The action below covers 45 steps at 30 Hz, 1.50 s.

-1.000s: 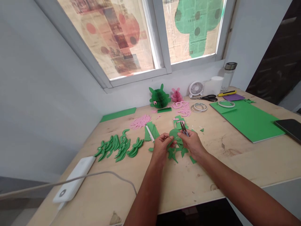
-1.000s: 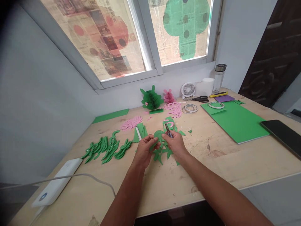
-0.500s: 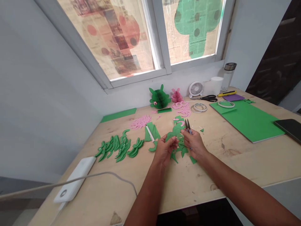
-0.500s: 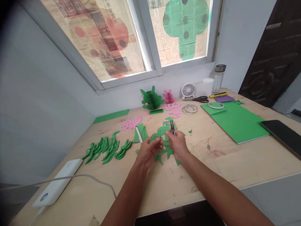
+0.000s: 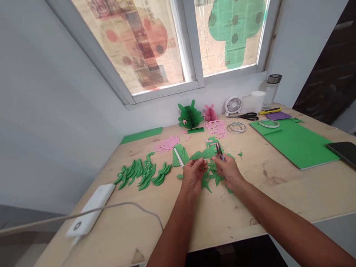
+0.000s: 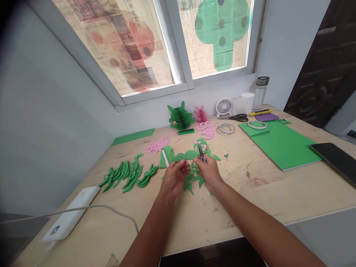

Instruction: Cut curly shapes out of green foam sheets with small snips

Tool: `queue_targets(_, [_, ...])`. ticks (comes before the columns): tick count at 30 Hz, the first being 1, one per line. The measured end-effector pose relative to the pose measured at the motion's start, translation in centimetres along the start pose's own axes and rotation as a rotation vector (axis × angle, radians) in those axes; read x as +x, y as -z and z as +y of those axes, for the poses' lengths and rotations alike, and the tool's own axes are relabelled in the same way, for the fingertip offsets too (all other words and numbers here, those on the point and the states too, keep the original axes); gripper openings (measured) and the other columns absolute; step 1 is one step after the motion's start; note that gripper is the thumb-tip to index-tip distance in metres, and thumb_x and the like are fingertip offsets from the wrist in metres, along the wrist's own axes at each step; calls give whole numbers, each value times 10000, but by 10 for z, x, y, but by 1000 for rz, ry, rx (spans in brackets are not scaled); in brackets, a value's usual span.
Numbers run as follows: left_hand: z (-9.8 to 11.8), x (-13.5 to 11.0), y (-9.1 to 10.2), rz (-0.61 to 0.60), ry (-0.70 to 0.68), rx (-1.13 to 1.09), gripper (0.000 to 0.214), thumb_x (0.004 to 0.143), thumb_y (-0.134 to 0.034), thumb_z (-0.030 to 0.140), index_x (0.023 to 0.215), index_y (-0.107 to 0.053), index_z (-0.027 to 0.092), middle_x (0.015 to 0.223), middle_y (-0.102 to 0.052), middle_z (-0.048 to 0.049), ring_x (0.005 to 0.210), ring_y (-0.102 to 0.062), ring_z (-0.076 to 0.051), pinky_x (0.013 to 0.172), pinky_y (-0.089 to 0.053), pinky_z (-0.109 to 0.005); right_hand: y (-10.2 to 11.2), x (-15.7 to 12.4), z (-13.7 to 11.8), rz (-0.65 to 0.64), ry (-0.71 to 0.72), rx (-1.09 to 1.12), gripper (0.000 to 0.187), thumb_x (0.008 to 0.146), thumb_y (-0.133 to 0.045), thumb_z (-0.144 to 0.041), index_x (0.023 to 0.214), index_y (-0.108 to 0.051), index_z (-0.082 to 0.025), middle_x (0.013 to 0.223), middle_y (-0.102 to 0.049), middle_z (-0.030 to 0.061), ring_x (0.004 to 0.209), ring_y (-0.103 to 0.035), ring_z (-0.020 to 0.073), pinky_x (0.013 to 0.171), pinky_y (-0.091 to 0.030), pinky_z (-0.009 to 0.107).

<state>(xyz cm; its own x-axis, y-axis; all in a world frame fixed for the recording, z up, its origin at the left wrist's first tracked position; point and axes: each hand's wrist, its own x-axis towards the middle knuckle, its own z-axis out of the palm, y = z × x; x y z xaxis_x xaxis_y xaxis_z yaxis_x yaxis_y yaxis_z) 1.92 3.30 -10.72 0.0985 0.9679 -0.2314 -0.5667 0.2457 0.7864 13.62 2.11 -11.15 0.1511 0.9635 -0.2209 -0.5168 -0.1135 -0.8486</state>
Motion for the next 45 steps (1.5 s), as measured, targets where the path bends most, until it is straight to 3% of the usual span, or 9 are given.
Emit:
queue_targets(5, [-4, 0, -1, -34, 14, 16, 233, 553, -808, 234, 618, -610, 128, 611, -653, -23, 542, -580, -95, 542, -445, -213, 0, 0, 1, -5, 12, -11, 389, 558, -778, -390, 710, -485, -185, 397, -273, -147, 334, -178, 21, 336, -93, 180])
queue_targets(14, [-4, -1, -2, 34, -14, 15, 228, 572, -795, 235, 609, -595, 133, 625, -659, -27, 551, -592, -102, 552, -452, -216, -2, -1, -1, 19, 43, -42, 403, 545, -790, -396, 703, -488, -183, 413, -289, -136, 348, -201, 26, 343, -105, 185])
queue_targets(21, [-4, -1, -2, 19, 19, 16, 200, 565, -791, 216, 628, -625, 124, 620, -657, -31, 546, -593, -101, 547, -451, -211, -2, -2, -1, 23, 59, -27, 364, 571, -771, -380, 695, -491, -182, 423, -274, -138, 355, -178, 22, 341, -104, 183])
queue_targets(29, [-1, -2, -3, 29, -2, -32, 198, 542, -802, 202, 624, -638, 125, 623, -663, -26, 554, -594, -98, 545, -469, -204, -2, -4, -2, -47, 29, -50, 361, 595, -765, -394, 704, -502, -172, 428, -282, -134, 360, -180, 19, 343, -97, 178])
queue_targets(45, [-3, -2, -3, 34, 27, -8, 261, 529, -813, 236, 675, -620, 137, 639, -665, -24, 550, -605, -112, 539, -467, -218, 0, -1, -2, 6, 74, -41, 347, 599, -755, -387, 671, -476, -193, 411, -273, -130, 355, -177, 31, 330, -118, 182])
